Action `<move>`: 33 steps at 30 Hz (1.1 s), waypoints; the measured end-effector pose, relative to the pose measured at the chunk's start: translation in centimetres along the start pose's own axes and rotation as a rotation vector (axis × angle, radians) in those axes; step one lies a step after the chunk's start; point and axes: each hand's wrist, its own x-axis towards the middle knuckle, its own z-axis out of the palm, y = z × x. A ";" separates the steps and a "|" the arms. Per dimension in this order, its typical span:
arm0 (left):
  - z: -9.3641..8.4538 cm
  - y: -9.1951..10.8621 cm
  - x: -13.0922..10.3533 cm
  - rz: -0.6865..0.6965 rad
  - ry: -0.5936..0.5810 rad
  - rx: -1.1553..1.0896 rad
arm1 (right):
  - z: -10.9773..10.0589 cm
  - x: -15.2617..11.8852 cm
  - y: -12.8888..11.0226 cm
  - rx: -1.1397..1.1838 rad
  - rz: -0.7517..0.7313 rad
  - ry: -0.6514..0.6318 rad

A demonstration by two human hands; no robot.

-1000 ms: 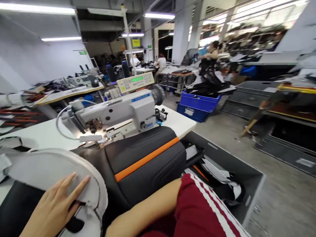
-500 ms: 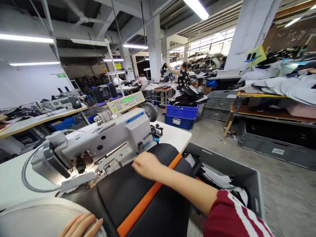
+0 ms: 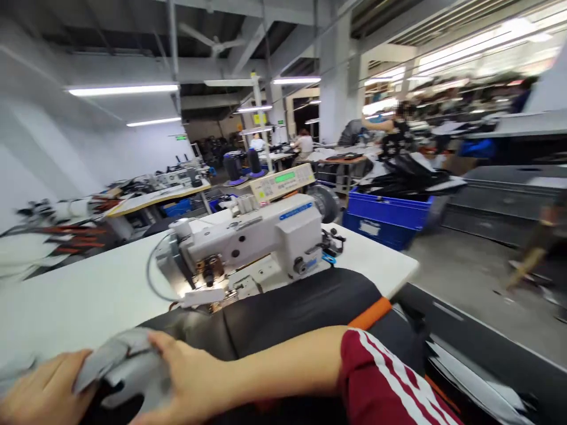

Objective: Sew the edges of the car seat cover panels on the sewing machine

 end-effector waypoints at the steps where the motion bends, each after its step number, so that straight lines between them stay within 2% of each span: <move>1: -0.9 0.5 0.4 -0.035 0.005 0.074 | 0.6 0.4 -0.2 -0.012 -0.025 0.069; 3: -2.3 1.4 1.3 -0.087 0.014 0.173 | 1.9 1.1 -0.8 -0.123 -0.115 0.206; 5: -3.0 1.3 2.1 -0.194 -0.021 0.198 | 3.1 1.6 -1.7 -0.317 -0.313 0.304; 6: -3.3 0.9 2.3 -0.260 -0.036 0.200 | 3.6 1.9 -2.0 -0.382 -0.461 0.297; 7: -3.6 0.5 2.4 -0.301 -0.062 0.241 | 4.1 2.3 -2.3 -0.416 -0.595 0.219; 8: -3.8 0.0 2.4 -0.343 -0.081 0.281 | 4.4 2.8 -2.5 -0.416 -0.675 0.148; 9: -4.1 -0.2 2.3 -0.377 -0.099 0.313 | 4.7 3.6 -2.6 -0.389 -0.691 0.088; 11: -4.6 0.0 2.0 -0.407 -0.131 0.343 | 5.0 5.9 -2.5 -0.258 -0.535 0.057; 14: -4.5 1.4 1.9 -0.354 -0.182 0.302 | 4.9 10.1 -1.8 0.094 -0.180 0.147; 16: -3.9 2.3 1.8 -0.286 -0.215 0.251 | 4.3 12.0 -1.4 0.250 -0.079 0.158; 18: -3.1 3.0 1.7 -0.229 -0.242 0.207 | 3.4 12.7 -1.2 0.330 -0.001 0.078; 21: -2.0 4.2 1.2 -0.170 -0.276 0.163 | 2.1 12.3 -1.6 0.512 0.195 -0.116; 22: -1.8 4.8 1.1 -0.144 -0.284 0.147 | 1.9 12.0 -1.7 0.554 0.230 -0.108; 23: -1.7 5.4 0.9 -0.120 -0.294 0.125 | 1.7 11.8 -1.8 0.567 0.228 -0.047; 26: -2.4 6.1 0.6 -0.090 -0.324 -0.018 | 1.7 11.7 -1.4 0.474 0.122 0.206; 28: -3.9 4.1 0.0 -0.192 -0.348 -0.057 | 2.0 11.9 -0.2 0.445 0.096 0.242; 29: -5.1 2.1 -0.5 -0.280 -0.354 -0.026 | 2.2 12.1 0.6 0.454 0.101 0.223; 31: -8.2 -3.6 -2.1 -0.590 -0.387 0.217 | 2.8 12.6 2.3 0.497 0.120 0.176; 33: -12.1 -10.2 -4.5 -0.808 -0.399 0.401 | 3.3 13.0 3.8 0.531 0.142 0.136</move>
